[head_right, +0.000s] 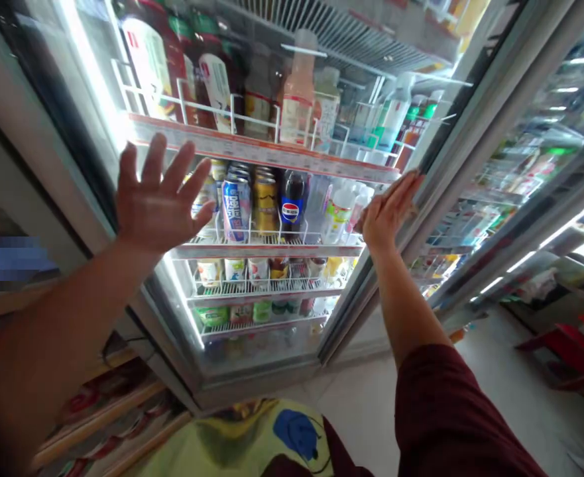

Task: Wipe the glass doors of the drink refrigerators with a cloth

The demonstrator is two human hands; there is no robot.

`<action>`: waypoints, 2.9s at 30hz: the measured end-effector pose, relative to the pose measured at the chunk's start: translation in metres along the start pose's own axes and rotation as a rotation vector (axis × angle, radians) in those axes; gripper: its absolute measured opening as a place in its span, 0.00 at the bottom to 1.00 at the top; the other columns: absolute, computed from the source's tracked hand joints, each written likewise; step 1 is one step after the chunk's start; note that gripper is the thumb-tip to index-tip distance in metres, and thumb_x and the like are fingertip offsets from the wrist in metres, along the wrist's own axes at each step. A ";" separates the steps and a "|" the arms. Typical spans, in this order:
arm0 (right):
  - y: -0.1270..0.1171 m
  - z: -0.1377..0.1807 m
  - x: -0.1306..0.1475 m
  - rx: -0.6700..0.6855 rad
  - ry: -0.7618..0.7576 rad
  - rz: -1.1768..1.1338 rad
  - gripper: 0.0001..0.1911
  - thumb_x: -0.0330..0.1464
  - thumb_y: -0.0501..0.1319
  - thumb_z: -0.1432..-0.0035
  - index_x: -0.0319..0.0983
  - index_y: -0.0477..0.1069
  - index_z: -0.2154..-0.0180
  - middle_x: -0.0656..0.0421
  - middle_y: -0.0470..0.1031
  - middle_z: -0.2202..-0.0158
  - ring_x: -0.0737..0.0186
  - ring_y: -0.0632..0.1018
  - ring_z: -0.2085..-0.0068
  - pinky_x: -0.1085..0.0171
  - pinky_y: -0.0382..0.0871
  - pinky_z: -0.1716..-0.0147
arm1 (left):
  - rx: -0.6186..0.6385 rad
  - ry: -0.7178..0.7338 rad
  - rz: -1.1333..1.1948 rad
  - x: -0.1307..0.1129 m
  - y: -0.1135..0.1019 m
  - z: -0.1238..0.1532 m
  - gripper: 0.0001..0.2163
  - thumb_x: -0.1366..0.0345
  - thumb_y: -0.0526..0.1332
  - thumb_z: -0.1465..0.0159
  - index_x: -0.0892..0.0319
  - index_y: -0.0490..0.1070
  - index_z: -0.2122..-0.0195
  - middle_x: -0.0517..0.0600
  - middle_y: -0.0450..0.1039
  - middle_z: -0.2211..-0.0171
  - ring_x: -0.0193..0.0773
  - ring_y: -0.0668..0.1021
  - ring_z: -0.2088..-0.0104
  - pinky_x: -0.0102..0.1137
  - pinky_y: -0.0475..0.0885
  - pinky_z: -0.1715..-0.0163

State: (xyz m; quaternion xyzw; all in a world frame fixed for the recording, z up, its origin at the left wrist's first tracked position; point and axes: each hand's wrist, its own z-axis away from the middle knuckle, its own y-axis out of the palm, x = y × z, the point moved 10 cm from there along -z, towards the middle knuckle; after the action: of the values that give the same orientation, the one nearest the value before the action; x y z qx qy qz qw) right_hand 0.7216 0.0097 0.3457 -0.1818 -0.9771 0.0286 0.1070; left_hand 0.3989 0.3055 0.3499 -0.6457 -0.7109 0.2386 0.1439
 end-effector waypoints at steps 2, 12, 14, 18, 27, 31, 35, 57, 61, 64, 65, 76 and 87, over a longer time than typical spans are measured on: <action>0.004 0.019 0.003 0.035 -0.029 0.033 0.42 0.47 0.44 0.28 0.33 0.47 0.21 0.51 0.45 0.22 0.48 0.45 0.21 0.44 0.48 0.25 | -0.071 -0.059 -0.042 0.006 -0.004 0.005 0.37 0.46 0.69 0.38 0.43 0.63 0.28 0.40 0.49 0.24 0.53 0.43 0.20 0.59 0.24 0.19; 0.024 0.070 0.018 0.248 -0.233 0.085 0.36 0.39 0.47 0.26 0.41 0.52 0.22 0.49 0.57 0.25 0.43 0.57 0.23 0.33 0.54 0.26 | -0.268 -0.330 -0.240 0.005 0.075 0.117 0.39 0.43 0.53 0.30 0.61 0.54 0.24 0.62 0.47 0.24 0.57 0.38 0.21 0.69 0.35 0.22; 0.020 0.061 0.016 0.142 -0.138 0.119 0.38 0.38 0.45 0.26 0.40 0.39 0.20 0.48 0.50 0.23 0.43 0.51 0.22 0.31 0.53 0.27 | -0.280 -0.331 -0.260 0.007 0.086 0.131 0.38 0.46 0.54 0.30 0.57 0.52 0.23 0.63 0.48 0.24 0.59 0.39 0.21 0.72 0.36 0.23; 0.036 0.116 0.064 0.190 -0.185 0.055 0.41 0.38 0.47 0.25 0.39 0.30 0.20 0.44 0.52 0.24 0.37 0.56 0.24 0.30 0.58 0.30 | -0.311 -0.308 -0.289 0.014 0.090 0.142 0.37 0.48 0.55 0.30 0.49 0.48 0.22 0.59 0.49 0.23 0.58 0.39 0.21 0.70 0.35 0.22; 0.034 0.092 0.057 0.148 -0.087 0.074 0.38 0.33 0.43 0.22 0.34 0.28 0.21 0.46 0.41 0.21 0.42 0.45 0.21 0.34 0.47 0.25 | -0.326 -0.293 -0.333 0.023 0.095 0.145 0.37 0.44 0.49 0.28 0.70 0.57 0.27 0.69 0.50 0.25 0.58 0.38 0.20 0.67 0.34 0.22; 0.043 0.112 0.093 0.148 -0.187 -0.030 0.39 0.30 0.46 0.23 0.30 0.31 0.21 0.44 0.41 0.22 0.45 0.37 0.20 0.35 0.35 0.22 | -0.323 -0.300 -0.322 0.023 0.095 0.144 0.38 0.43 0.48 0.27 0.71 0.60 0.29 0.69 0.53 0.26 0.56 0.39 0.20 0.65 0.34 0.22; 0.058 0.181 0.156 0.280 -0.490 -0.156 0.36 0.28 0.51 0.27 0.41 0.50 0.22 0.58 0.61 0.26 0.61 0.50 0.21 0.55 0.37 0.19 | -0.327 -0.317 -0.307 0.024 0.094 0.145 0.37 0.42 0.49 0.28 0.68 0.62 0.29 0.68 0.55 0.26 0.53 0.39 0.20 0.60 0.33 0.21; 0.095 0.150 0.196 0.401 -0.437 -0.093 0.37 0.29 0.53 0.25 0.32 0.45 0.21 0.50 0.45 0.22 0.51 0.42 0.20 0.39 0.27 0.21 | -0.343 -0.310 -0.270 0.025 0.095 0.146 0.38 0.41 0.50 0.28 0.67 0.61 0.28 0.67 0.54 0.26 0.52 0.38 0.20 0.60 0.32 0.21; 0.090 0.194 0.221 0.406 -0.583 -0.137 0.31 0.29 0.55 0.27 0.35 0.61 0.26 0.58 0.51 0.23 0.61 0.42 0.20 0.51 0.36 0.19 | -0.334 -0.314 -0.267 0.026 0.095 0.145 0.37 0.42 0.50 0.28 0.66 0.60 0.28 0.67 0.53 0.26 0.52 0.38 0.20 0.60 0.32 0.21; 0.082 0.220 0.231 0.433 -0.744 -0.190 0.29 0.27 0.55 0.31 0.43 0.70 0.32 0.71 0.57 0.25 0.77 0.43 0.21 0.68 0.43 0.21 | -0.322 -0.303 -0.278 0.024 0.094 0.144 0.38 0.43 0.50 0.28 0.69 0.60 0.28 0.68 0.52 0.26 0.55 0.38 0.20 0.61 0.32 0.21; 0.081 0.215 0.227 0.434 -0.748 -0.188 0.29 0.26 0.54 0.31 0.44 0.69 0.31 0.72 0.57 0.25 0.78 0.42 0.21 0.69 0.41 0.21 | -0.321 -0.298 -0.285 0.023 0.094 0.144 0.38 0.43 0.49 0.28 0.70 0.60 0.28 0.69 0.52 0.26 0.55 0.38 0.20 0.62 0.33 0.21; 0.083 0.205 0.175 0.396 -0.500 -0.066 0.28 0.37 0.60 0.27 0.44 0.67 0.29 0.59 0.61 0.26 0.53 0.48 0.21 0.44 0.27 0.21 | -0.327 -0.294 -0.304 0.020 0.092 0.144 0.36 0.46 0.51 0.28 0.66 0.58 0.27 0.67 0.52 0.25 0.52 0.37 0.20 0.60 0.32 0.21; 0.097 0.151 0.184 0.433 -0.391 -0.007 0.36 0.36 0.54 0.23 0.38 0.48 0.21 0.55 0.47 0.22 0.52 0.44 0.20 0.46 0.33 0.20 | -0.304 -0.302 -0.303 0.021 0.092 0.142 0.37 0.45 0.50 0.28 0.68 0.54 0.26 0.68 0.48 0.24 0.55 0.35 0.20 0.64 0.32 0.22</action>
State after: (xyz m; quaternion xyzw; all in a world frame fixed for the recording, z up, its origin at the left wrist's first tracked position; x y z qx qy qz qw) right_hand 0.5551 0.1639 0.2256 -0.1425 -0.9509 0.2707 -0.0468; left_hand 0.4021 0.3089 0.1796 -0.5032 -0.8406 0.1984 -0.0285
